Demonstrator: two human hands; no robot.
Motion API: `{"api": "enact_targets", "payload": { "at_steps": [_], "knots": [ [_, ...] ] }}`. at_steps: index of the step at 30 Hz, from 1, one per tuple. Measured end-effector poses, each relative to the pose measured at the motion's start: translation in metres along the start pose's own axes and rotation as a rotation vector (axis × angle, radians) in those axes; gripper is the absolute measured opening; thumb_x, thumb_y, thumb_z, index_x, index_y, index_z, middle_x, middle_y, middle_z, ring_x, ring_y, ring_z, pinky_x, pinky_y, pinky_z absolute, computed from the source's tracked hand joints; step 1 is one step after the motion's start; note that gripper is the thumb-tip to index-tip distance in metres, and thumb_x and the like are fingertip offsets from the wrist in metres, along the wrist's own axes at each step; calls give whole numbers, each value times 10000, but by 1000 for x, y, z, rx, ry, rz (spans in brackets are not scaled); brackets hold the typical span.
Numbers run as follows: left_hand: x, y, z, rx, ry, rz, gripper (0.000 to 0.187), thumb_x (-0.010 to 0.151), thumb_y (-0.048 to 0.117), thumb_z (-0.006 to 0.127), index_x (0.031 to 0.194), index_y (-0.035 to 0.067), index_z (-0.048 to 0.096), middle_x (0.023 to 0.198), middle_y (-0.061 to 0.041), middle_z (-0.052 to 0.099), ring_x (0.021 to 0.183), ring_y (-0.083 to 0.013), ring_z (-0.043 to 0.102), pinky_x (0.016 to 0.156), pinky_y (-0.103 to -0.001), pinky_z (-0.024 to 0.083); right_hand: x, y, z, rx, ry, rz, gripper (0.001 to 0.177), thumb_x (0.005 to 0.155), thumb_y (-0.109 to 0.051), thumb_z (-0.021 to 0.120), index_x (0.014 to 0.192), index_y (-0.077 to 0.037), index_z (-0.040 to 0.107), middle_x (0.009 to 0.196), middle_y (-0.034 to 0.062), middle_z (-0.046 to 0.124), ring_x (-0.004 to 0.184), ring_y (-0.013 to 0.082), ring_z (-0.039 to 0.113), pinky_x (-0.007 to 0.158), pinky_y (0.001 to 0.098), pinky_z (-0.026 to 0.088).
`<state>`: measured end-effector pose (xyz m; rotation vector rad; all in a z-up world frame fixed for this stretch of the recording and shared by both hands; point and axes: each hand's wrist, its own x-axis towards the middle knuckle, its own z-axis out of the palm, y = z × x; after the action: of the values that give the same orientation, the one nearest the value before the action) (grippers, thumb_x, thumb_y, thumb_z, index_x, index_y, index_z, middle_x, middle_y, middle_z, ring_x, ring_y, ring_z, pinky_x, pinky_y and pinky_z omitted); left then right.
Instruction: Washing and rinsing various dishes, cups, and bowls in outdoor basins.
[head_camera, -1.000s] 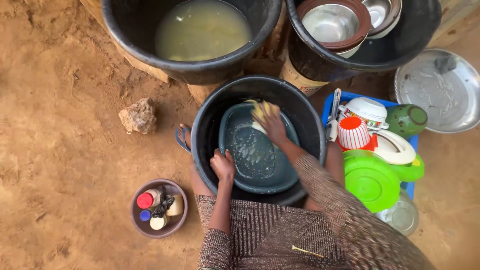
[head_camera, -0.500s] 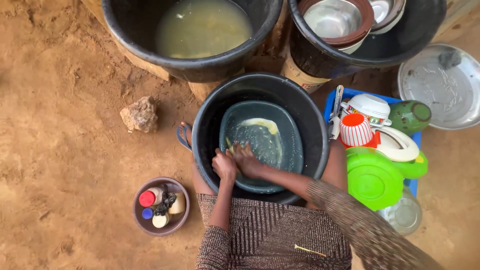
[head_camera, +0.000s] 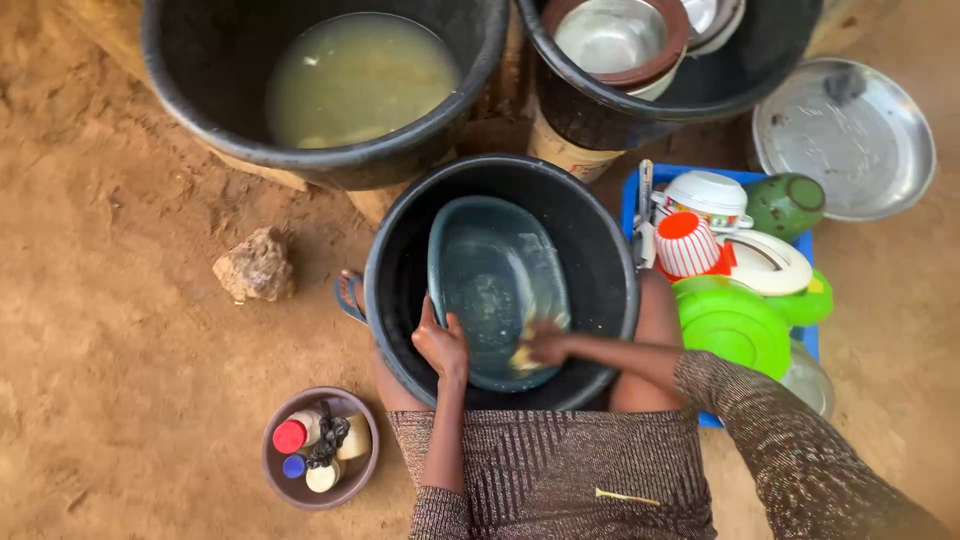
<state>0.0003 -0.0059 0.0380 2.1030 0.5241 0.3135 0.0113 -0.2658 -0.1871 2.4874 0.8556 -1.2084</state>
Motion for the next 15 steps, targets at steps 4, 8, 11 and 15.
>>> {"api": "enact_targets", "payload": {
  "at_steps": [4, 8, 11, 15],
  "knots": [
    [-15, 25, -18, 39, -44, 70, 569, 805, 31, 701, 1367, 6, 618, 975, -269, 710, 764, -402, 726, 701, -458, 567, -30, -16, -18, 766, 143, -453, 455, 871, -252, 662, 1300, -125, 578, 1276, 154, 640, 1225, 359, 600, 1039, 522, 479],
    [-24, 37, -38, 1, 63, 321, 660, 790, -2, 657, 1438, -54, 543, 1374, -226, 643, 1023, -385, 716, 800, -434, 577, -49, 12, -81, 563, 32, 140, 445, 871, -160, 631, 1312, -222, 618, 1401, 143, 597, 1332, 374, 543, 1042, 663, 417],
    [-32, 29, -37, -61, 161, 429, 559, 911, 17, 619, 1458, -61, 534, 1472, -207, 579, 1256, -380, 656, 997, -415, 574, -25, 32, -58, 157, 525, 328, 433, 1038, -342, 508, 1454, -223, 516, 1625, 285, 276, 1469, 602, 191, 1095, 778, 107],
    [-30, 15, -30, -33, 188, 404, 510, 905, 38, 592, 1405, -61, 565, 1479, -205, 584, 1286, -360, 642, 1018, -401, 566, 36, -14, -29, 234, 425, 594, 615, 1007, -438, 417, 1554, -235, 220, 1633, 242, -42, 1463, 588, -129, 1042, 851, -76]
  ]
}}
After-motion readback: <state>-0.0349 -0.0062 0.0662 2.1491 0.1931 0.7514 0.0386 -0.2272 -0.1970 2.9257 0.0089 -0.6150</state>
